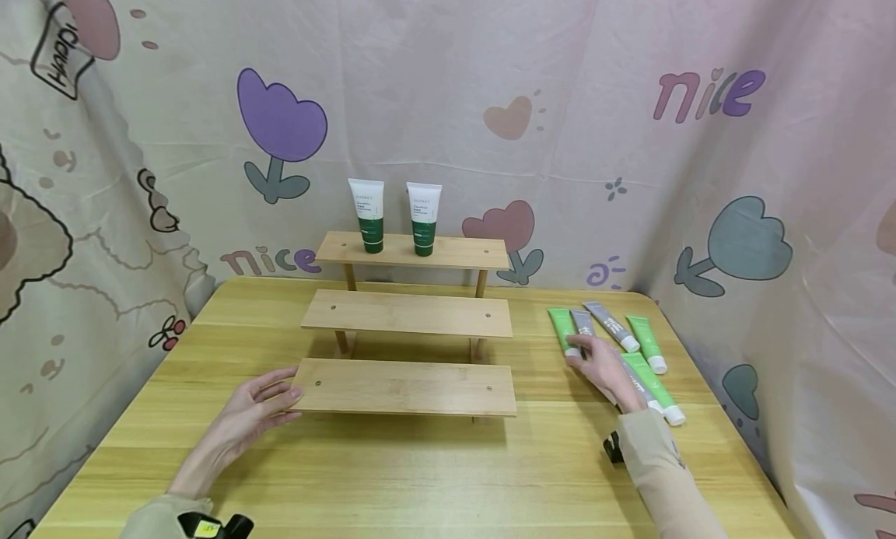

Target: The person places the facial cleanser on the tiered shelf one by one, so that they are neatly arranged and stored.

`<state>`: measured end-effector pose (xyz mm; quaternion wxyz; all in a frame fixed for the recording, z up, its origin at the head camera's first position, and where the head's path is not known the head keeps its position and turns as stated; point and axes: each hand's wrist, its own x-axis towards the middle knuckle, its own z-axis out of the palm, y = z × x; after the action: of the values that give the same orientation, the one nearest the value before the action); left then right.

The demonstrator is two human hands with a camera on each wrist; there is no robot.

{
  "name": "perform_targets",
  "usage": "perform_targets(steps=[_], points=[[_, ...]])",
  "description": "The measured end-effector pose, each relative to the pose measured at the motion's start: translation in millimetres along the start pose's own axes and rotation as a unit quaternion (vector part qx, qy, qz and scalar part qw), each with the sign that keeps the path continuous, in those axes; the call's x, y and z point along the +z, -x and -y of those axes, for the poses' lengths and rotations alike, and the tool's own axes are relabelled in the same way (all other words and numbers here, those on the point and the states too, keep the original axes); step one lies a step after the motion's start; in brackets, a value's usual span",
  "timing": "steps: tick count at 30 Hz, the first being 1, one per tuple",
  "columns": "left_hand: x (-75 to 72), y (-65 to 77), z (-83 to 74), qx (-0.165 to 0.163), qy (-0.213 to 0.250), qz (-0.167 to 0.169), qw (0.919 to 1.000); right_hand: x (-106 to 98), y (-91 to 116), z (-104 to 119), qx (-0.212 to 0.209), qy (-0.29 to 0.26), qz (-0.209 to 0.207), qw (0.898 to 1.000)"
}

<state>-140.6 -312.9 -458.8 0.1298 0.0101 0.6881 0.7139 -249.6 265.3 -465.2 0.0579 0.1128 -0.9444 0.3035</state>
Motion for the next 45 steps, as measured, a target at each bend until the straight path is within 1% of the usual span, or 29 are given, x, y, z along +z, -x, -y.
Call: perform_targets(steps=[3, 8, 15, 21, 24, 26, 32, 35, 38, 41, 45], points=[[0.3, -0.1, -0.3, 0.001, -0.001, -0.001, 1.0000, 1, -2, -2, 0.001, -0.002, -0.005, 1.000], [0.1, 0.1, -0.3, 0.001, 0.004, -0.001, 1.0000, 2, -5, -3, 0.019, -0.029, -0.008, 0.999], [-0.4, -0.1, 0.2, -0.003, 0.001, 0.001, 1.0000, 2, -6, 2, 0.037, -0.043, -0.024, 0.998], [0.1, -0.2, 0.3, -0.007, -0.005, -0.001, 1.0000, 3, -10, 6, 0.034, -0.029, -0.056, 0.997], [0.0, -0.3, 0.3, -0.005, -0.002, 0.000, 1.0000, 3, -12, 7, 0.033, -0.019, -0.062, 0.997], [-0.1, -0.4, 0.3, -0.003, -0.002, 0.001, 1.0000, 3, -13, 7, 0.041, -0.016, -0.062, 0.997], [0.3, -0.9, 0.0, -0.008, -0.006, -0.005, 0.9999, 4, -16, 7, 0.064, -0.029, -0.048, 0.996], [0.3, -1.0, 0.0, -0.010, -0.007, -0.010, 0.9999, 5, -17, 6, 0.071, -0.043, -0.032, 0.996], [0.3, -0.7, 0.0, -0.010, -0.007, -0.012, 0.9999, 6, -19, 4, 0.078, -0.051, -0.007, 0.996], [0.3, -0.6, 0.1, -0.009, -0.007, -0.014, 0.9998, 6, -21, 3, 0.078, -0.041, 0.021, 0.996], [0.6, -0.8, 0.0, -0.009, -0.008, -0.013, 0.9998, 7, -23, 4, 0.084, -0.024, 0.042, 0.995]])
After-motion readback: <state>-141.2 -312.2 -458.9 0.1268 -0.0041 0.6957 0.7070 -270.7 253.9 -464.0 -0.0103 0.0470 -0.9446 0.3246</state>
